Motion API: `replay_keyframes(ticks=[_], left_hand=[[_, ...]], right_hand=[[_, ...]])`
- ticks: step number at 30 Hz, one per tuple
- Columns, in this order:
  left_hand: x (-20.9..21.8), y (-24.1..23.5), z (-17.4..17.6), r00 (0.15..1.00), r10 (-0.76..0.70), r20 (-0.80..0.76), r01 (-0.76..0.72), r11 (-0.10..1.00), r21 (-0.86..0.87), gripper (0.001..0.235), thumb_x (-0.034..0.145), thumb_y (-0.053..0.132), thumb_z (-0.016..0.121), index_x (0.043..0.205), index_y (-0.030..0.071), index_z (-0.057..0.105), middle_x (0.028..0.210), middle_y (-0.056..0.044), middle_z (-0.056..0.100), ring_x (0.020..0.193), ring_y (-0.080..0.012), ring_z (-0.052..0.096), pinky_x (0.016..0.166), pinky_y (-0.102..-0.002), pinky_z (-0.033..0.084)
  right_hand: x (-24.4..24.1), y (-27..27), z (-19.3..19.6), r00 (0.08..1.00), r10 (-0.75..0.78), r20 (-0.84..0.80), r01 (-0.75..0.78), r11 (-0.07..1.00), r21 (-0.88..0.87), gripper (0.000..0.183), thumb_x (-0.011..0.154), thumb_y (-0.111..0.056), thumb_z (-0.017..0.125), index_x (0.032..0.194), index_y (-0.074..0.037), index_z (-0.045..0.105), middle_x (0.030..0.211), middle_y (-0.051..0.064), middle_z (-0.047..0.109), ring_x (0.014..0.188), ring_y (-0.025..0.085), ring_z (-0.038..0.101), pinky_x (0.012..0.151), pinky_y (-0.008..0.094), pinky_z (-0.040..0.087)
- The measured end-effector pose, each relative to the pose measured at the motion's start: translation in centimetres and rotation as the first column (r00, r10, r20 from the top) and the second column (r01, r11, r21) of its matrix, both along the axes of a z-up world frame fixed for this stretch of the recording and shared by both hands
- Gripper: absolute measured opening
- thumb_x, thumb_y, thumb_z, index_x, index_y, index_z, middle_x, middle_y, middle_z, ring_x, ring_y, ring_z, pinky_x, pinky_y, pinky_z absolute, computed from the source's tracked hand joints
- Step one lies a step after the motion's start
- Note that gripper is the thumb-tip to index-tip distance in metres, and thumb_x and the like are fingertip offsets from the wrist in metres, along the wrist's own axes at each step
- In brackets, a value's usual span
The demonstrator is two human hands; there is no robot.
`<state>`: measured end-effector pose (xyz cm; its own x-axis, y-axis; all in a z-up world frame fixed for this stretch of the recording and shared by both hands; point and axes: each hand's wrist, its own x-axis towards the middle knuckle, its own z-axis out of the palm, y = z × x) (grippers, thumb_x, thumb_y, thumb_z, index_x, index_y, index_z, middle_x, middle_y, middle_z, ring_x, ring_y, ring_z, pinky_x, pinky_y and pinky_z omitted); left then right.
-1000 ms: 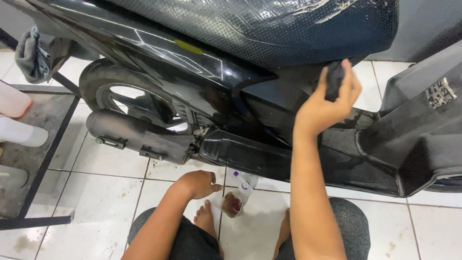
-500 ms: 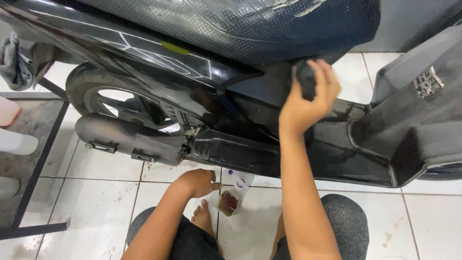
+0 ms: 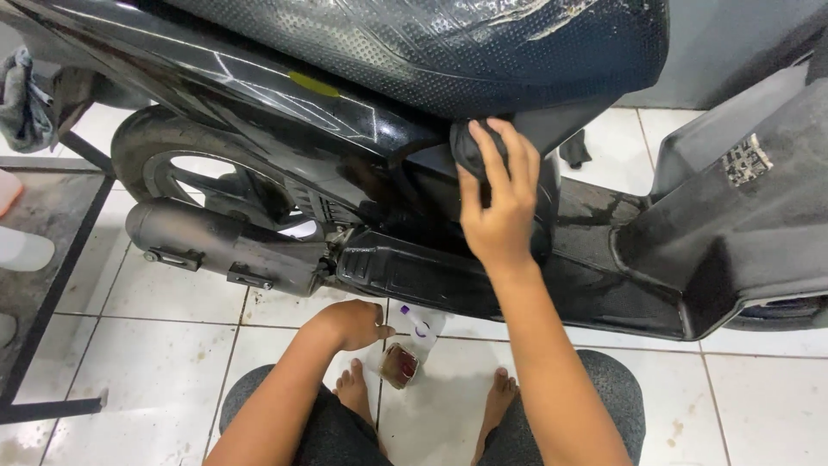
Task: The person sits on the floor and scrubs the lower side panel of a black scooter using a pink sponge. They then switch to a black cloth to wipe the same area and the scooter seat. A small container and a spray bottle are visible on the floor nearby.
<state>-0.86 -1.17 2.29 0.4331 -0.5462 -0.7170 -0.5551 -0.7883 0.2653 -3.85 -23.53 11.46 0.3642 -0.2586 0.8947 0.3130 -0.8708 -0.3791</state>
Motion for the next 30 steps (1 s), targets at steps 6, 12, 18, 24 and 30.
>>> replay_keyframes(ticks=[6, 12, 18, 24, 30], left_hand=[[0.2, 0.7, -0.8, 0.999, 0.044, -0.011, -0.044, 0.999, -0.018, 0.056, 0.095, 0.047, 0.049, 0.125, 0.003, 0.066, 0.118, -0.026, 0.068, 0.116, -0.0408, 0.064, 0.096, -0.05, 0.051], [0.1, 1.7, 0.3, 0.996, 0.09, 0.013, -0.09, 0.996, 0.018, 0.053, 0.095, 0.044, 0.05, 0.126, 0.003, 0.066, 0.116, -0.024, 0.069, 0.113, -0.0382, 0.066, 0.094, -0.048, 0.052], [0.0, 1.0, -0.3, 0.999, 0.035, 0.026, -0.036, 0.999, 0.023, 0.052, 0.096, 0.045, 0.049, 0.123, 0.004, 0.067, 0.114, -0.024, 0.07, 0.112, -0.0389, 0.066, 0.092, -0.048, 0.053], [-0.3, -0.6, -0.5, 1.0, -0.021, 0.022, 0.02, 1.0, 0.024, 0.051, 0.095, 0.043, 0.049, 0.119, 0.003, 0.069, 0.113, -0.026, 0.069, 0.114, -0.04, 0.065, 0.094, -0.048, 0.053], [0.0, -0.9, -1.1, 0.999, -0.016, -0.046, 0.017, 1.0, 0.013, 0.056, 0.097, 0.045, 0.046, 0.127, 0.002, 0.065, 0.122, -0.028, 0.066, 0.119, -0.0429, 0.062, 0.098, -0.052, 0.05]], right_hand=[[-1.2, -2.2, 0.4, 0.978, -0.189, 0.093, 0.169, 0.967, 0.188, 0.031, 0.091, 0.006, 0.076, 0.119, -0.002, 0.066, 0.111, 0.014, 0.068, 0.104, 0.031, 0.067, 0.091, 0.042, 0.051], [1.1, -0.2, 0.7, 0.974, -0.199, 0.11, 0.174, 0.964, 0.202, 0.032, 0.077, 0.011, 0.084, 0.101, -0.006, 0.072, 0.103, 0.005, 0.066, 0.098, 0.028, 0.066, 0.086, 0.04, 0.052], [0.8, -0.7, 1.6, 0.988, -0.026, 0.15, 0.039, 0.996, -0.081, 0.025, 0.084, 0.014, 0.073, 0.099, -0.006, 0.08, 0.1, 0.006, 0.071, 0.094, 0.026, 0.064, 0.087, 0.036, 0.052], [-0.3, -4.2, 3.3, 0.994, 0.014, 0.105, 0.034, 0.899, -0.437, 0.025, 0.094, 0.007, 0.063, 0.092, -0.011, 0.081, 0.097, 0.004, 0.075, 0.09, 0.024, 0.066, 0.082, 0.033, 0.054], [-0.7, -5.9, -0.2, 0.981, -0.115, 0.153, 0.151, 0.957, -0.249, 0.027, 0.088, 0.013, 0.065, 0.101, -0.006, 0.079, 0.103, 0.008, 0.07, 0.091, 0.028, 0.062, 0.084, 0.04, 0.053]])
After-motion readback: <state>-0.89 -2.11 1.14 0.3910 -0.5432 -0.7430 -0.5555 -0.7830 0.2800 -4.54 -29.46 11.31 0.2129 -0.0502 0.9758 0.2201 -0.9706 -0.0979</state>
